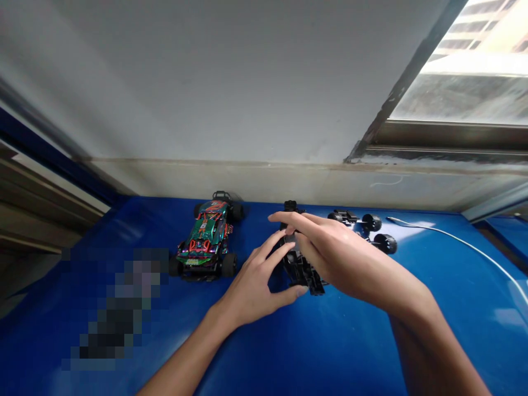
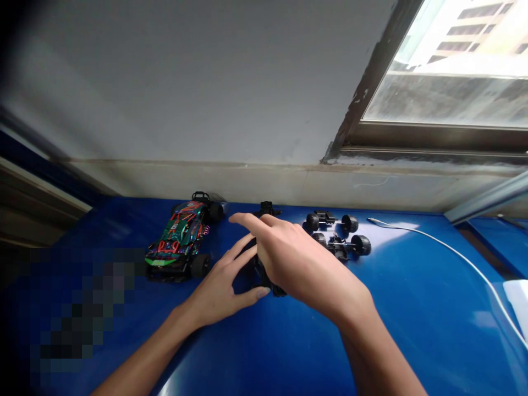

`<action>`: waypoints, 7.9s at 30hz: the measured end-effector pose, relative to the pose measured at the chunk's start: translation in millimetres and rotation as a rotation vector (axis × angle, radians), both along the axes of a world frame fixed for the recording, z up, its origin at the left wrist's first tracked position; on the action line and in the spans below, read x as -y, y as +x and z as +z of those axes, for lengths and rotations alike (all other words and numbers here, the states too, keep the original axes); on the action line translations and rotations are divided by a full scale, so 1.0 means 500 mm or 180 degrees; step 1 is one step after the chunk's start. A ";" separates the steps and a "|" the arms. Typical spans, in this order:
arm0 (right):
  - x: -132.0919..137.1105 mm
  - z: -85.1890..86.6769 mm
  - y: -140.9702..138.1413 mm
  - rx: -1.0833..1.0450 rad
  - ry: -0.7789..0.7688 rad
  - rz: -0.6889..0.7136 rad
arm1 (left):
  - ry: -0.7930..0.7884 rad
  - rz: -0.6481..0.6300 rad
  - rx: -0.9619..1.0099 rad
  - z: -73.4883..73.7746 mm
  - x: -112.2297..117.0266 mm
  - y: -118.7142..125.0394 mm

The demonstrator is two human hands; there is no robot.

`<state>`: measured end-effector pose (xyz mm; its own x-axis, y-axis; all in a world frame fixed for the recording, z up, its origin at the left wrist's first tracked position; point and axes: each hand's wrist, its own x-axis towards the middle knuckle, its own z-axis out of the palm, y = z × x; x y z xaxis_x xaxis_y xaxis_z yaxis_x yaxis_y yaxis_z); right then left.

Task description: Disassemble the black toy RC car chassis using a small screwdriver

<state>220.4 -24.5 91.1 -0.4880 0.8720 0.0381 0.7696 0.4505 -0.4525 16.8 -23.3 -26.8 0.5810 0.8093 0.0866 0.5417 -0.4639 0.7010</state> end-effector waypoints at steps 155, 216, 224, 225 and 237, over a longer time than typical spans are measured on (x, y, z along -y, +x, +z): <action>0.002 0.011 0.020 -0.0516 0.0691 -0.0400 | -0.0097 -0.0027 0.0838 -0.022 -0.007 -0.007; 0.083 -0.045 0.136 -0.0700 0.0704 -0.1523 | 0.0870 0.0570 0.0872 -0.016 0.015 0.012; 0.123 -0.234 0.112 -0.0503 0.0366 -0.1451 | 0.0818 0.0129 0.0473 -0.014 0.011 0.018; 0.125 -0.238 0.110 -0.0469 0.0328 -0.1393 | 0.0810 0.0142 0.0465 -0.015 0.010 0.018; 0.061 -0.128 0.055 -0.0620 0.0273 -0.1407 | 0.0586 0.0450 0.0898 -0.022 0.011 0.006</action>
<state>247.7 -55.0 26.9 -0.0485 0.9838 0.1726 0.8003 0.1416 -0.5826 19.9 -28.7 -37.7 0.3970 0.8358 0.3792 0.4067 -0.5306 0.7437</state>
